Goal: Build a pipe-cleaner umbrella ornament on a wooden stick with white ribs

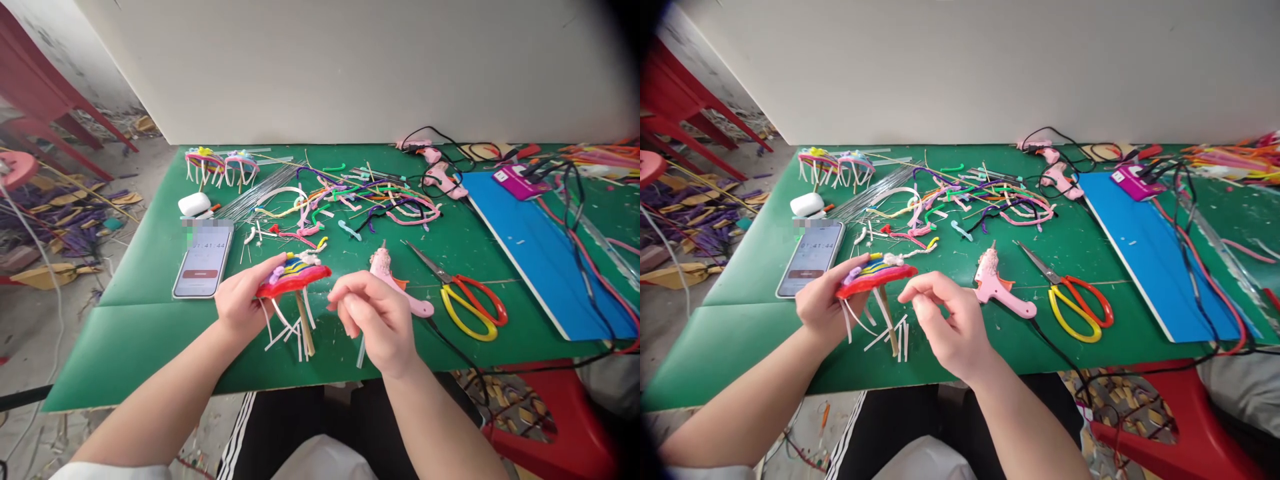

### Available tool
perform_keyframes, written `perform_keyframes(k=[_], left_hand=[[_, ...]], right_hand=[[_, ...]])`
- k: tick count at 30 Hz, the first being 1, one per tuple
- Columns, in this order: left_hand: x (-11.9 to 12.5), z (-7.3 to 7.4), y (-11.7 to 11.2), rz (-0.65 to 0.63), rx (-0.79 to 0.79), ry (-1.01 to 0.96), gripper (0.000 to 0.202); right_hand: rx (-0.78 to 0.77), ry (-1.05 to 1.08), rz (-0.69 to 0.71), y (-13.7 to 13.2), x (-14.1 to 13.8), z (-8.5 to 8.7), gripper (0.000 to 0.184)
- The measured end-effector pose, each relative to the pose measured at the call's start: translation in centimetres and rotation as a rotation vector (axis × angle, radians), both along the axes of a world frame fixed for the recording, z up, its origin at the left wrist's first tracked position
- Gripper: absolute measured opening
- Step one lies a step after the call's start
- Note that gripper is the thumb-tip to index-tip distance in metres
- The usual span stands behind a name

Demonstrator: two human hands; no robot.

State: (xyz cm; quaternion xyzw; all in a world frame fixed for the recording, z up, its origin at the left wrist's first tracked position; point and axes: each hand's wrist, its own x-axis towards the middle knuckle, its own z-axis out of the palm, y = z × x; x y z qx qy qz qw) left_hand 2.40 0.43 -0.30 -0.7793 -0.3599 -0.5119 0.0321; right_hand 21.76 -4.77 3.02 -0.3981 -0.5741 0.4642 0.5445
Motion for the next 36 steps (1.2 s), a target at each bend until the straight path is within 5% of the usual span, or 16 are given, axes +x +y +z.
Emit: perform_keyframes(k=[26,36], left_hand=[[-0.01,-0.04,-0.02,0.004,-0.006,0.001,0.036],[0.14,0.00,-0.06,0.021,-0.011,-0.009,0.033]], right_hand=[[-0.121,0.057,-0.056,0.02,-0.61,-0.02,0.017],[0.000,0.088,0.029,0.07,-0.26,-0.23,0.017]])
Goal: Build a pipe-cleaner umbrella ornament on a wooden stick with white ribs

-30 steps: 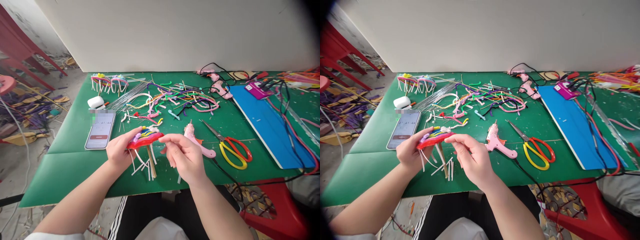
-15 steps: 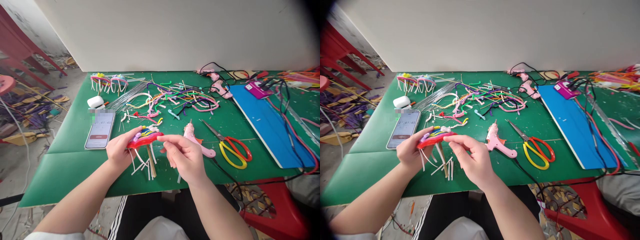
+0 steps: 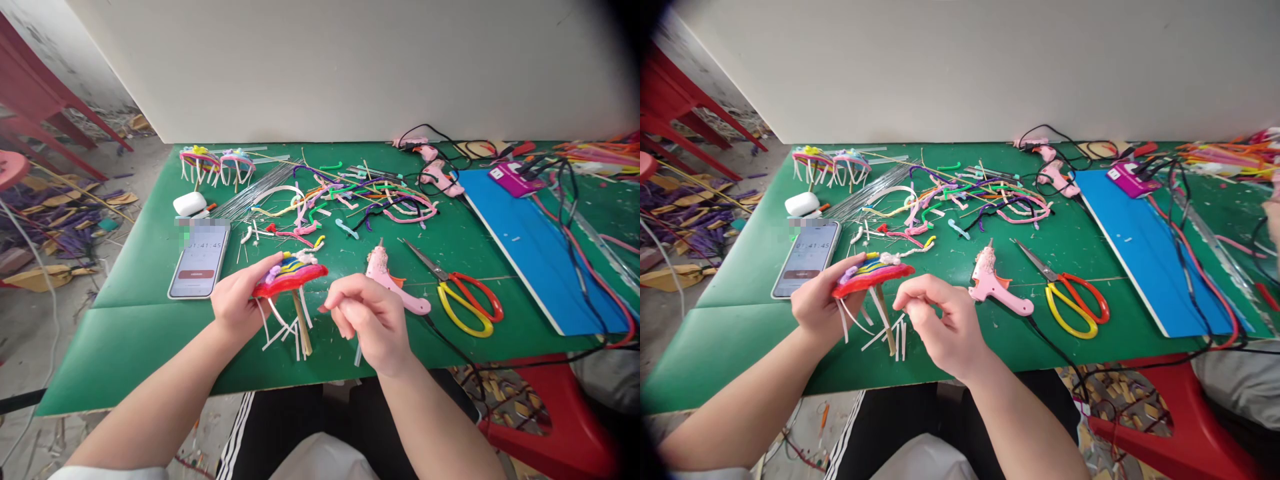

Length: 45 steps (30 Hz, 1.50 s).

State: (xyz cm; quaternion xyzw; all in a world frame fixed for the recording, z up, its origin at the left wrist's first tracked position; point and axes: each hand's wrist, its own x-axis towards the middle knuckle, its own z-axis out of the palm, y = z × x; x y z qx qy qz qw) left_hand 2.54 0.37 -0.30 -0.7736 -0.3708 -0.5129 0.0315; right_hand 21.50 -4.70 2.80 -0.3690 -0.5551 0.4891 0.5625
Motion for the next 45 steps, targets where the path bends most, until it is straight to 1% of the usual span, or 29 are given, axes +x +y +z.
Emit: perform_keyframes(k=[5,8,13,18,25,28,31,32,34,36,38,40,45], left_hand=[[-0.1,0.0,0.0,-0.005,0.001,0.000,0.034],[-0.1,0.0,0.0,0.001,-0.003,0.009,0.034],[-0.1,0.1,0.0,0.007,-0.002,0.017,0.032],[-0.1,0.0,0.0,-0.015,0.002,0.003,0.035],[0.0,0.2,0.0,-0.007,0.003,-0.004,0.031],[0.1,0.3,0.0,0.004,0.011,0.011,0.030],[0.0,0.3,0.0,0.015,0.002,0.029,0.029],[0.0,0.3,0.0,0.017,-0.001,0.030,0.029],[0.0,0.2,-0.1,0.015,0.000,0.027,0.030],[0.0,0.1,-0.1,0.014,0.005,0.022,0.033],[-0.1,0.0,-0.1,0.011,0.005,0.019,0.035],[-0.1,0.0,-0.1,0.009,0.002,0.018,0.037],[-0.1,0.0,0.0,0.021,0.012,0.027,0.039]], right_hand=[[-0.054,-0.029,0.006,-0.4,-0.2,0.1,0.014],[-0.110,-0.011,0.005,-0.5,-0.4,0.1,0.016],[-0.154,0.026,-0.007,-0.2,-0.5,0.3,0.018],[-0.157,0.047,0.014,-0.1,-0.5,0.3,0.020],[-0.201,0.045,0.032,-0.3,-0.5,0.7,0.020],[-0.211,0.037,0.042,-0.3,-0.4,0.7,0.018],[-0.183,0.045,0.033,-0.4,-0.3,0.6,0.010],[-0.160,0.068,0.020,-0.3,-0.3,0.6,0.009],[-0.116,0.175,0.012,-0.2,-0.3,0.7,0.014],[-0.094,0.332,0.060,0.0,-0.3,1.0,0.019],[-0.100,0.455,0.143,0.2,-0.2,1.4,0.022],[-0.115,0.504,0.192,0.3,-0.1,1.7,0.022],[-0.146,0.514,0.178,0.3,0.0,2.1,0.019]])
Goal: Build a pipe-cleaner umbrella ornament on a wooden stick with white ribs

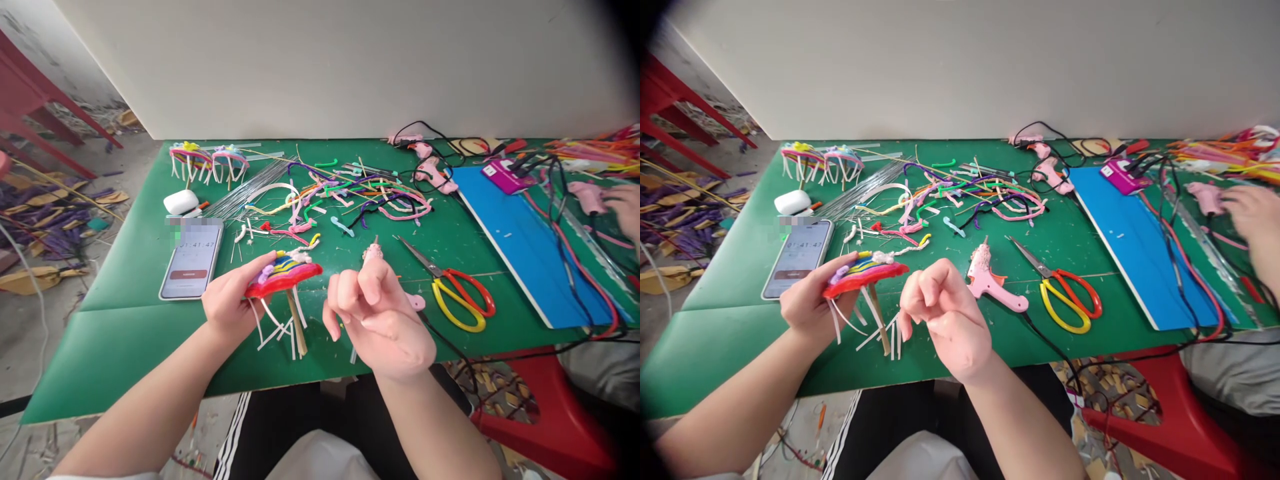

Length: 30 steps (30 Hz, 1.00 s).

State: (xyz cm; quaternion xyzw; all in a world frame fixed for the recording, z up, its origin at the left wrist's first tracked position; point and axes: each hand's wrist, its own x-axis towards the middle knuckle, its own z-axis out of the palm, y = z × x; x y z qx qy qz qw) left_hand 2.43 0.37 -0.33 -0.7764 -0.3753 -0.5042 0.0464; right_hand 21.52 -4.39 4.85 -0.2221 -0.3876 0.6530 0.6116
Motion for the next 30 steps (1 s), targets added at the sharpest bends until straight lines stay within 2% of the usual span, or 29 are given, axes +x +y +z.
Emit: perform_keyframes(k=[7,15,30], left_hand=[[0.01,0.06,-0.08,0.025,-0.006,0.016,0.037],[0.01,0.06,-0.02,-0.006,-0.008,0.002,0.039],[0.04,0.12,0.03,-0.009,0.000,0.010,0.038]], right_hand=[[0.046,0.010,0.007,-0.13,-0.03,-0.02,0.016],[0.087,0.037,0.039,-0.24,0.02,-0.10,0.016],[0.091,0.078,0.057,-0.35,0.01,-0.03,0.016]])
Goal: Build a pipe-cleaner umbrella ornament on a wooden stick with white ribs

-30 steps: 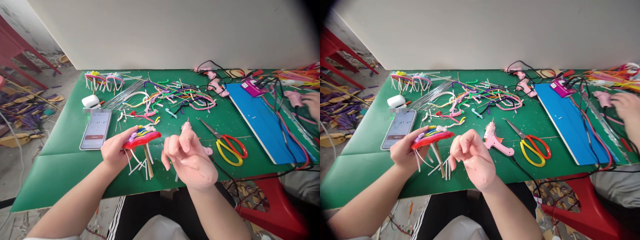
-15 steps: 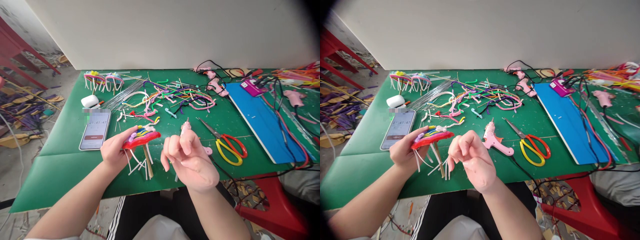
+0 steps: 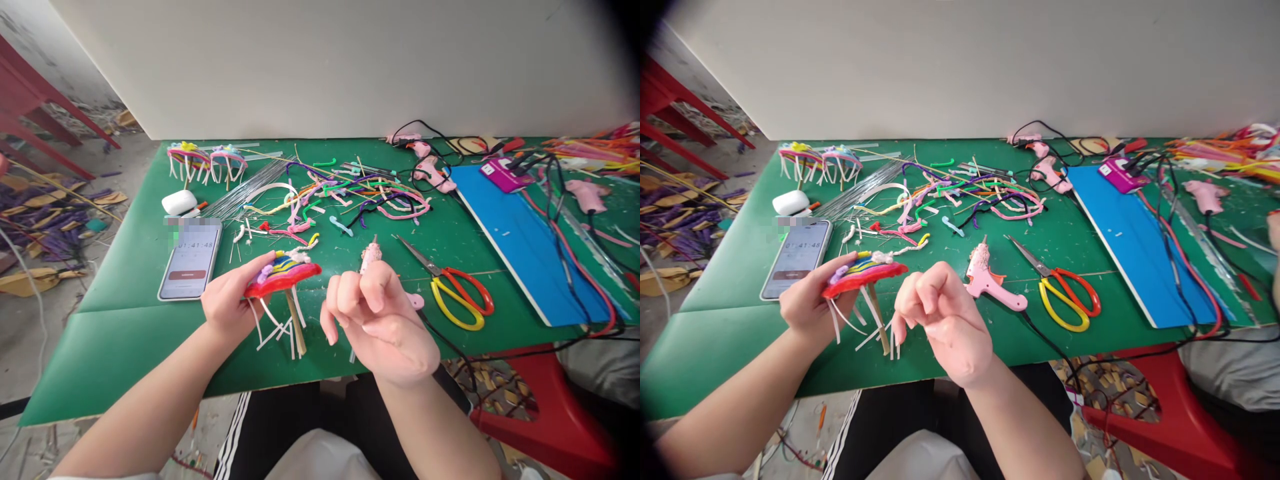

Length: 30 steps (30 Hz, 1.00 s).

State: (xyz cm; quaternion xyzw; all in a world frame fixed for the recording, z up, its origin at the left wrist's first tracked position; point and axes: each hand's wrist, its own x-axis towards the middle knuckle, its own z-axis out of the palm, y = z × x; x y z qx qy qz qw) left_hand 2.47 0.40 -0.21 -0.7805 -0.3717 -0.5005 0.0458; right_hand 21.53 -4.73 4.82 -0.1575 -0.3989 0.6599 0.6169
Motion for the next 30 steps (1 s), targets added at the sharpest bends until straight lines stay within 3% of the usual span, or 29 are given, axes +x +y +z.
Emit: perform_keyframes(k=[20,24,30], left_hand=[[0.0,-0.2,0.0,-0.009,-0.004,-0.018,0.040],[0.0,-0.2,0.0,-0.005,-0.001,-0.011,0.037],[-0.1,0.1,0.2,-0.055,-0.015,-0.029,0.034]], right_hand=[[0.015,-0.040,-0.025,0.1,-0.1,-0.3,0.017],[0.029,-0.114,-0.142,0.3,0.0,-0.5,0.021],[0.077,-0.394,-0.393,1.1,1.5,-1.3,0.019]])
